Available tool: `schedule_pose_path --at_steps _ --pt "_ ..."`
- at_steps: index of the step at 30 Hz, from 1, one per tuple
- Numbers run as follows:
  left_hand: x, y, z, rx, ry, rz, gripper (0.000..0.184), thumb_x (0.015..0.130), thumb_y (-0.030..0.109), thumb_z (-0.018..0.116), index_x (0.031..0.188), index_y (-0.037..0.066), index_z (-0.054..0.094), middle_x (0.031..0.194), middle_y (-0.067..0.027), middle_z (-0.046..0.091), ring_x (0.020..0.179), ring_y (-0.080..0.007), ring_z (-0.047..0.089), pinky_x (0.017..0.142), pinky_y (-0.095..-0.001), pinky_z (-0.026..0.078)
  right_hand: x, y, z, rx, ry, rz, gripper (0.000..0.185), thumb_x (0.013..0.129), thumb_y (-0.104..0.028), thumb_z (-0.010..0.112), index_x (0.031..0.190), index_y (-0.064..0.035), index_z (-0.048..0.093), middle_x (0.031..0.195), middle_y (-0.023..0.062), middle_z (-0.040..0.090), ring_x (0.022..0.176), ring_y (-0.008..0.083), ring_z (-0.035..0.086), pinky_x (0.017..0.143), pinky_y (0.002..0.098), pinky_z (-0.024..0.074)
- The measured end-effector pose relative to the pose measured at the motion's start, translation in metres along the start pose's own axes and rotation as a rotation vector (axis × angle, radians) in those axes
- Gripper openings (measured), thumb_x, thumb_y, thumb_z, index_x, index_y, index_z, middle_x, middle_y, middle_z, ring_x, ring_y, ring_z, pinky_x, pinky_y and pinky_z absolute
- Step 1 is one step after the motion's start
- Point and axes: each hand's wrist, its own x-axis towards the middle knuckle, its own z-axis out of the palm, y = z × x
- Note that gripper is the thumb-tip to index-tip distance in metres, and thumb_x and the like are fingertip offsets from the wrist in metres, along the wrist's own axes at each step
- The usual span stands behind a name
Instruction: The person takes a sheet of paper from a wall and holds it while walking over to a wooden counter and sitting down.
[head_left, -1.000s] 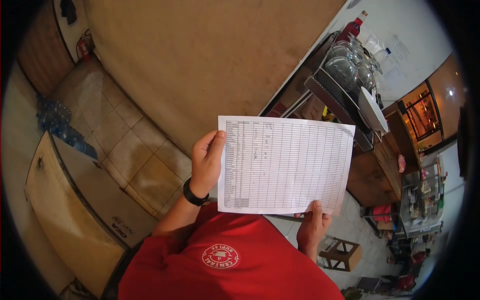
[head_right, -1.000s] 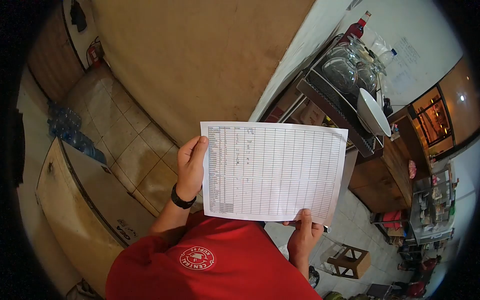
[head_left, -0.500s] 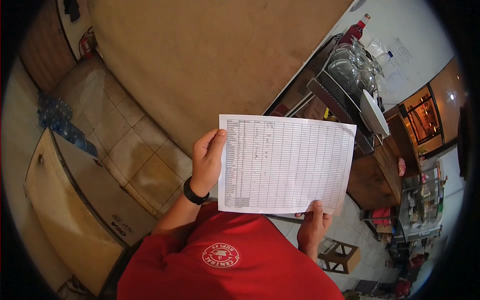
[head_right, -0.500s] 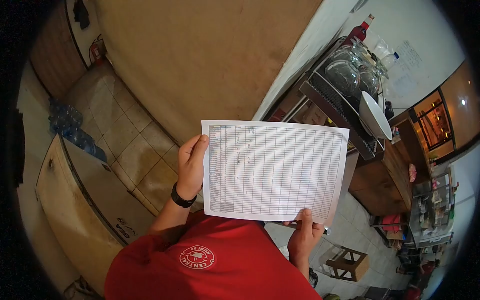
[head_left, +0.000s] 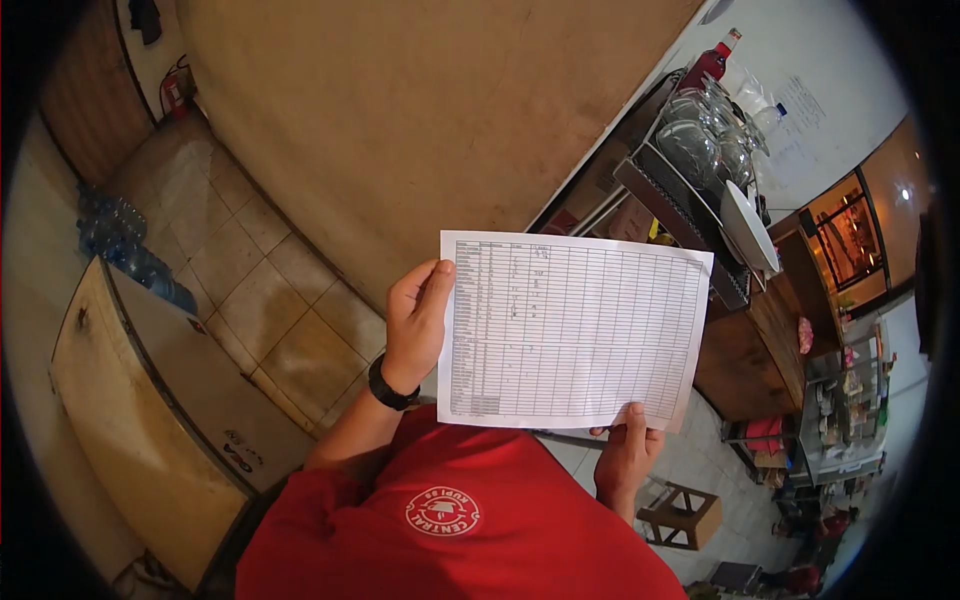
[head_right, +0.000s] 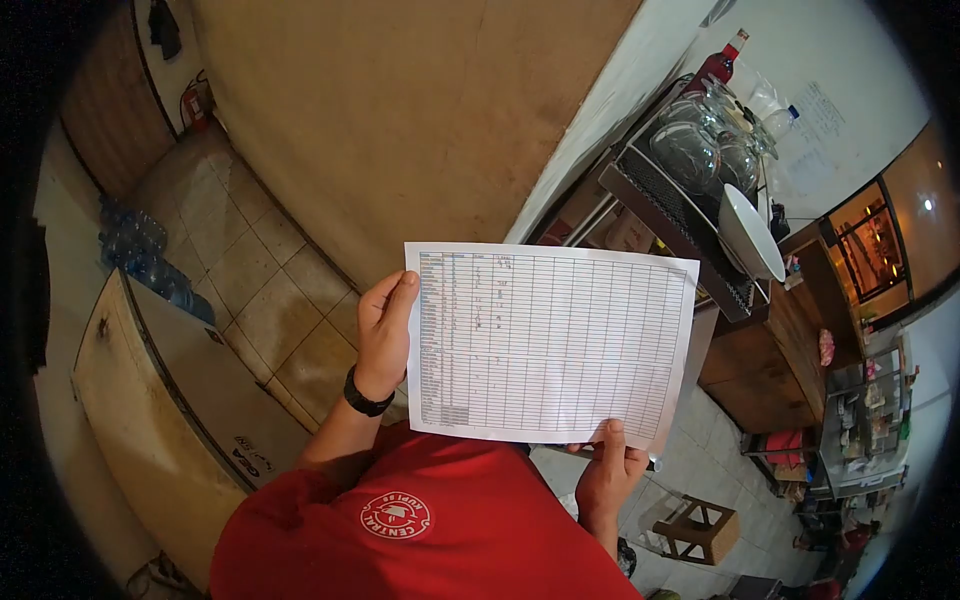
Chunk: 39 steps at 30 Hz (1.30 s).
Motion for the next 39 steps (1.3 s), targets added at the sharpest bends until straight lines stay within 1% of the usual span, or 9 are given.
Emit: schedule_pose_path --at_steps 1,4,10,19,22,25,28,39 --pt "-0.0005 0.0009 0.0000 0.002 0.000 0.000 0.033 0.107 0.024 0.050 0.100 -0.004 0.066 0.087 -0.0008 0.067 0.078 -0.0043 0.057 0.069 -0.0219 0.046 -0.0003 0.0001 0.0008 -0.003 0.006 0.003 0.019 0.102 -0.019 0.054 0.106 -0.0008 0.057 0.088 0.0084 0.064 0.068 0.0156 0.058 0.056 0.0313 0.0453" --pt "-0.0010 0.0022 0.0016 0.001 0.006 -0.004 0.033 0.107 0.024 0.050 0.100 -0.004 0.066 0.087 -0.0006 0.067 0.078 -0.0042 0.057 0.070 -0.0218 0.046 0.0009 0.0010 0.0024 0.047 0.034 -0.020 0.021 0.102 -0.017 0.056 0.100 0.0039 0.062 0.084 0.0119 0.067 0.063 0.0179 0.062 0.054 0.0312 0.0507" --pt "-0.0011 -0.0006 -0.0003 0.002 -0.004 -0.009 0.033 0.107 0.023 0.050 0.100 -0.004 0.066 0.088 -0.0004 0.067 0.078 -0.0041 0.057 0.070 -0.0217 0.046 0.0014 0.0038 -0.0006 0.061 0.037 -0.015 0.021 0.102 -0.016 0.057 0.100 0.0041 0.061 0.085 0.0121 0.067 0.064 0.0183 0.063 0.053 0.0317 0.0512" --pt "-0.0009 0.0002 0.0009 -0.001 -0.004 -0.009 0.032 0.107 0.022 0.050 0.101 -0.005 0.066 0.089 -0.0006 0.067 0.080 -0.0044 0.058 0.071 -0.0216 0.046 0.0025 0.0069 -0.0037 0.050 0.046 -0.016 0.020 0.101 -0.016 0.057 0.096 0.0030 0.062 0.083 0.0108 0.066 0.063 0.0178 0.062 0.053 0.0321 0.0507" --pt "-0.0009 -0.0003 0.0004 0.004 -0.003 -0.009 0.032 0.107 0.023 0.050 0.101 -0.005 0.066 0.088 -0.0006 0.067 0.079 -0.0045 0.058 0.071 -0.0217 0.046 0.0019 0.0061 -0.0041 0.049 0.023 -0.023 0.020 0.102 -0.016 0.057 0.097 0.0030 0.062 0.084 0.0113 0.066 0.064 0.0178 0.062 0.053 0.0323 0.0510" --pt "-0.0015 -0.0009 -0.0004 0.020 0.001 -0.008 0.033 0.107 0.023 0.051 0.101 -0.005 0.066 0.088 -0.0004 0.067 0.078 -0.0044 0.057 0.070 -0.0219 0.046 0.0011 0.0068 -0.0039 0.034 0.051 -0.009 0.021 0.102 -0.016 0.057 0.098 0.0033 0.062 0.085 0.0118 0.067 0.065 0.0180 0.063 0.054 0.0325 0.0514" --pt "-0.0018 -0.0020 -0.0020 0.034 -0.002 0.000 0.033 0.107 0.024 0.051 0.100 -0.005 0.066 0.087 -0.0003 0.066 0.078 -0.0044 0.056 0.069 -0.0220 0.046 0.0001 0.0084 -0.0044 0.001 0.041 0.004 0.020 0.102 -0.019 0.054 0.103 0.0010 0.058 0.088 0.0098 0.064 0.067 0.0159 0.058 0.055 0.0309 0.0450" --pt "-0.0022 -0.0001 0.0004 0.011 0.002 -0.008 0.033 0.107 0.024 0.051 0.102 -0.004 0.066 0.088 -0.0003 0.067 0.078 -0.0044 0.057 0.070 -0.0217 0.046 -0.0006 0.0067 -0.0039 0.004 0.027 0.017 0.019 0.102 -0.019 0.053 0.107 -0.0005 0.057 0.089 0.0086 0.064 0.067 0.0155 0.057 0.056 0.0308 0.0448"
